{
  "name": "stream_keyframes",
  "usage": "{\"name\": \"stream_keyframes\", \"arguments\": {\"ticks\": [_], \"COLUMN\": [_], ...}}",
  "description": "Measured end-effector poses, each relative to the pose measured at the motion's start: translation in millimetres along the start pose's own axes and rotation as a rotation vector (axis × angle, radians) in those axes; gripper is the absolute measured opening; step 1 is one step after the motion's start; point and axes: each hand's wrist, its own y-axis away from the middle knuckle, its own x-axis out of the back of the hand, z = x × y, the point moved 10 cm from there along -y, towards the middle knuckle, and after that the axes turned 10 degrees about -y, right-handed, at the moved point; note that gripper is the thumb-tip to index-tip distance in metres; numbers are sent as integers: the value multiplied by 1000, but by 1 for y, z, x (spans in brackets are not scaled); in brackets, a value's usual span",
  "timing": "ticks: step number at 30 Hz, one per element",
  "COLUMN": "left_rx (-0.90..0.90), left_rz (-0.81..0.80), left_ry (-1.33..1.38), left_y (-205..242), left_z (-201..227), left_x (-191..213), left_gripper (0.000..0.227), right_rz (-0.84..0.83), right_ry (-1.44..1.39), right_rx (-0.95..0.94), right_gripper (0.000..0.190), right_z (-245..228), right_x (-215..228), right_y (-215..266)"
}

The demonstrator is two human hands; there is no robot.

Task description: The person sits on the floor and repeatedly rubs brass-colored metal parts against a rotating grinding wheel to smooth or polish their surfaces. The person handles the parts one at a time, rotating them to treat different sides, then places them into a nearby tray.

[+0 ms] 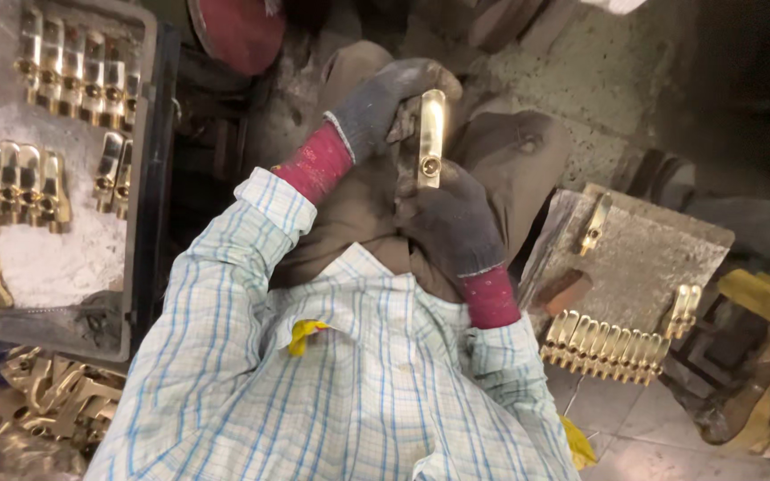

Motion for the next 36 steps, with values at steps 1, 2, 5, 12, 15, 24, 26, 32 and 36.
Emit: {"name": "stream_keyframes", "arguments": {"ticks": [1, 2, 5, 12, 15, 24, 26, 32, 36], "left_rx": [177, 355, -88, 194, 173, 253, 465, 186, 550], "left_rz": [33, 62, 76, -97, -80, 324, 434, 786, 997], "left_ry": [149, 298, -432, -308, -28, -250, -52, -277, -794], "left_y": [4, 11, 3, 8, 6, 80, 113, 193, 263], "left_z": [-15, -29, 27, 30, 29, 45, 38, 86, 83], "left_x": [0, -3, 3, -14, -16, -7, -2, 116, 254], "left_gripper": [35, 33, 22, 31, 35, 34, 37, 41, 38], "right_rz": [36, 96, 219, 270, 281, 192, 220, 43, 11], "right_ry": [43, -188, -678, -661, -638, 190, 552, 131, 414], "right_rx": [45, -80, -316, -329, -304, -92, -89, -39, 51], "right_gripper": [34, 32, 30, 33, 30, 24, 32, 34, 29], "right_z": [-8, 3, 22, 21, 14, -22, -17, -7, -33], "right_x": [-2, -2, -5, -11, -15, -23, -29, -70, -71], "right_y": [5, 7, 11, 22, 16, -16, -25, -39, -39]}}
